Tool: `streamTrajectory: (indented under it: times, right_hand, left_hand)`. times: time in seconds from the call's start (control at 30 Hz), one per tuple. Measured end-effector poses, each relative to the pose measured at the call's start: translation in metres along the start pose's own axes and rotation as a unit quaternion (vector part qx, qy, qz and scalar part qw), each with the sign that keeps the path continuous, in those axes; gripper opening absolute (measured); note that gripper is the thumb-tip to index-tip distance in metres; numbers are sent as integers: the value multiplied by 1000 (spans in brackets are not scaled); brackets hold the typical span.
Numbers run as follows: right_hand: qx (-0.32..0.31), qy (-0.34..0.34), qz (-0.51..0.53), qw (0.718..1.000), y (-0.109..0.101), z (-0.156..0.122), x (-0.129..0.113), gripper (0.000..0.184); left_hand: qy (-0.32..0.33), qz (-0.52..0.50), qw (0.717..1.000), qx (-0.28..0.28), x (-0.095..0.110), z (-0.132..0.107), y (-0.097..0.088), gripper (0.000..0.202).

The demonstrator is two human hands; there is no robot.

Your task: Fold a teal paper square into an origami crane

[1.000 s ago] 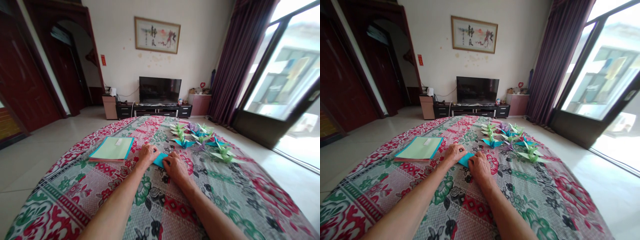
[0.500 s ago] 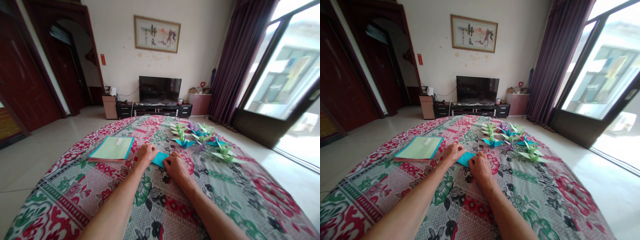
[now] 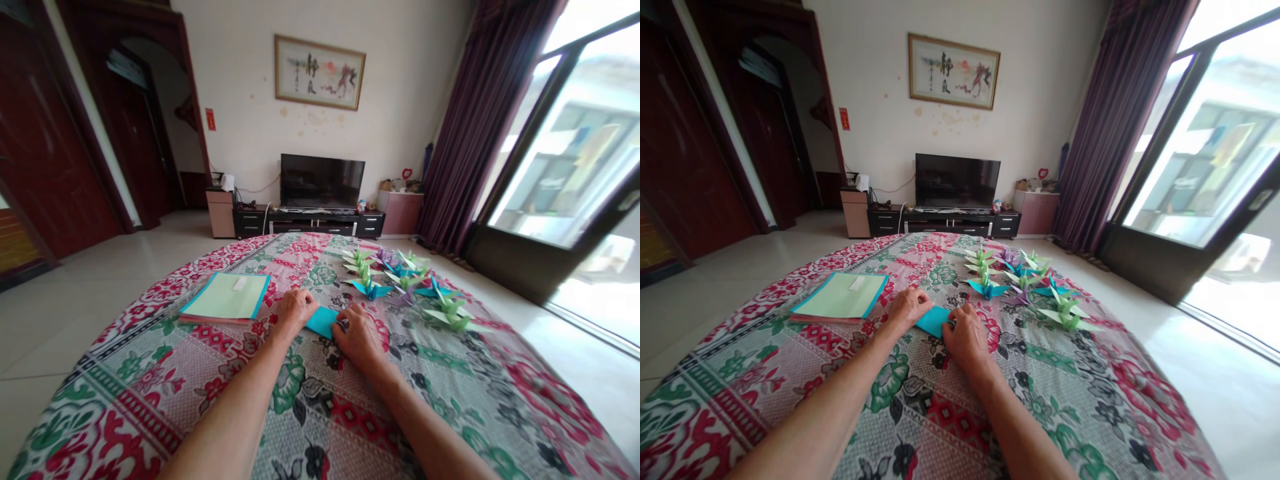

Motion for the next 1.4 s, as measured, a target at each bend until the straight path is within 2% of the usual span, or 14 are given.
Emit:
streamTrajectory:
  times: [0.1, 0.2, 0.3, 0.47, 0.67, 0.8, 0.93, 1.03, 1.1, 1.17, 1.23, 1.3, 1.4]
  right_hand:
    - [2, 15, 8, 1000, 0, 8, -4, 33]
    - [-50, 15, -16, 999, 8, 16, -11, 32]
    - [-75, 31, -27, 996, 15, 22, -12, 31]
    - [-84, 42, -35, 995, 19, 25, -9, 38]
    - [-71, 45, -23, 996, 21, 30, -5, 35]
    - [-64, 49, 25, 996, 22, 32, -6, 29]
    - [-47, 32, 145, 988, 23, 34, -10, 26]
    - [-16, 34, 287, 957, 26, 37, -7, 20]
    - [2, 63, 417, 907, 30, 40, 0, 23]
    - [19, 99, 521, 848, 35, 42, 7, 29]
    - [34, 121, 585, 801, 36, 43, 11, 32]
    - [41, 129, 623, 770, 35, 42, 12, 32]
    - [25, 135, 659, 740, 33, 39, 8, 31]
  left_hand:
    - [-6, 3, 1000, -4, -1, 1, 0, 22]
    - [-21, 3, 1000, -17, -1, 1, 0, 24]
    - [-24, 16, 999, -19, 1, 0, -1, 22]
    - [-21, 30, 999, 3, 0, 0, -3, 26]
    - [5, -47, 999, 8, -7, 2, -5, 27]
    - [28, -86, 996, 16, -9, 2, -6, 30]
    - [29, -144, 989, 35, -10, 2, -8, 30]
    - [26, -250, 966, 60, -11, 2, -14, 37]
    - [9, -330, 943, 48, -11, 2, -15, 45]
    - [-7, -396, 918, -3, -9, 1, -11, 47]
    - [-15, -461, 883, -89, -3, -1, -1, 43]
    - [-14, -500, 856, -134, 2, -5, 4, 35]
    - [-11, -502, 853, -144, 7, -6, 5, 28]
Point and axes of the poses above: each hand's wrist, its own z-axis towards the middle knuckle, its own y-axis out of the palm, x = y × z, the point moved 5 cm from there along z, towards the middle knuckle, and after that the axes turned 5 degrees about -z, right-handed, at the moved point
